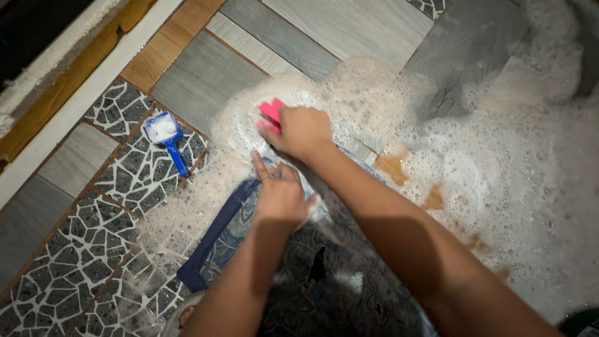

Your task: The person scrubs a patterned rug on the floor using a brush and soapy water, then uses a green scoop to pour water over the rug to rinse it.

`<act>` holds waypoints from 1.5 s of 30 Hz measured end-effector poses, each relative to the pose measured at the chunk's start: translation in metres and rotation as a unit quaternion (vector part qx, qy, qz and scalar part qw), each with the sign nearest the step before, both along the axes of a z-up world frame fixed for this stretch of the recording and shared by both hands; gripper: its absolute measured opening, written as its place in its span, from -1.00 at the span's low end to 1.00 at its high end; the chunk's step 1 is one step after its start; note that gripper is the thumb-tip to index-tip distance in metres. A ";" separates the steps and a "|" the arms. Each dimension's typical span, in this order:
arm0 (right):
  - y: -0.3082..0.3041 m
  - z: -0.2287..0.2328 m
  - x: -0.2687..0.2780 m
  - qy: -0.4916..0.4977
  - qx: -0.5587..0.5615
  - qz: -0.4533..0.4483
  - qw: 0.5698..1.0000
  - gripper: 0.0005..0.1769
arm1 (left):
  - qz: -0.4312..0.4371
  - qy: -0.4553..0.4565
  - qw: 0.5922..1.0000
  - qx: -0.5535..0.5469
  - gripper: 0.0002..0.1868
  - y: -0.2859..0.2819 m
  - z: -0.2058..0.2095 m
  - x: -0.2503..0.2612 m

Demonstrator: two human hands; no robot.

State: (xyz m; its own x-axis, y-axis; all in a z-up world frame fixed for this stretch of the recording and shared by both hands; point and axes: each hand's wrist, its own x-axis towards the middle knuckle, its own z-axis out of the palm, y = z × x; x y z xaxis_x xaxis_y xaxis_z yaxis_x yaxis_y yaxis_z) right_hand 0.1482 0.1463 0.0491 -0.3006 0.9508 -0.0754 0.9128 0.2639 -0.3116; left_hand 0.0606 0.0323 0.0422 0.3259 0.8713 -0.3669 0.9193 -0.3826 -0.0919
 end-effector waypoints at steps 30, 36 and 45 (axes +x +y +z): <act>-0.126 -0.008 0.125 0.020 -0.066 -0.052 0.996 -0.25 | 0.058 0.096 0.992 -0.058 0.13 -0.005 0.017 0.011; -0.017 -0.002 0.030 -0.030 -0.035 0.007 0.999 -0.30 | 0.051 0.117 0.989 -0.075 0.05 -0.009 0.024 0.015; -0.156 0.015 0.138 -0.062 -0.125 -0.060 0.988 -0.28 | 0.073 0.080 0.994 -0.008 0.01 -0.018 0.010 0.010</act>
State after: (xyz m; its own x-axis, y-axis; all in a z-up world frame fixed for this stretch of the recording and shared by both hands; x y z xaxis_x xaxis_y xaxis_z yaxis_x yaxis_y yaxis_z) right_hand 0.2863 -0.0095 0.0638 -0.1615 0.9256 -0.3422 0.9679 0.0808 -0.2381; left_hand 0.0708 0.0147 0.0526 0.1326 0.8988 -0.4179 0.9394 -0.2484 -0.2363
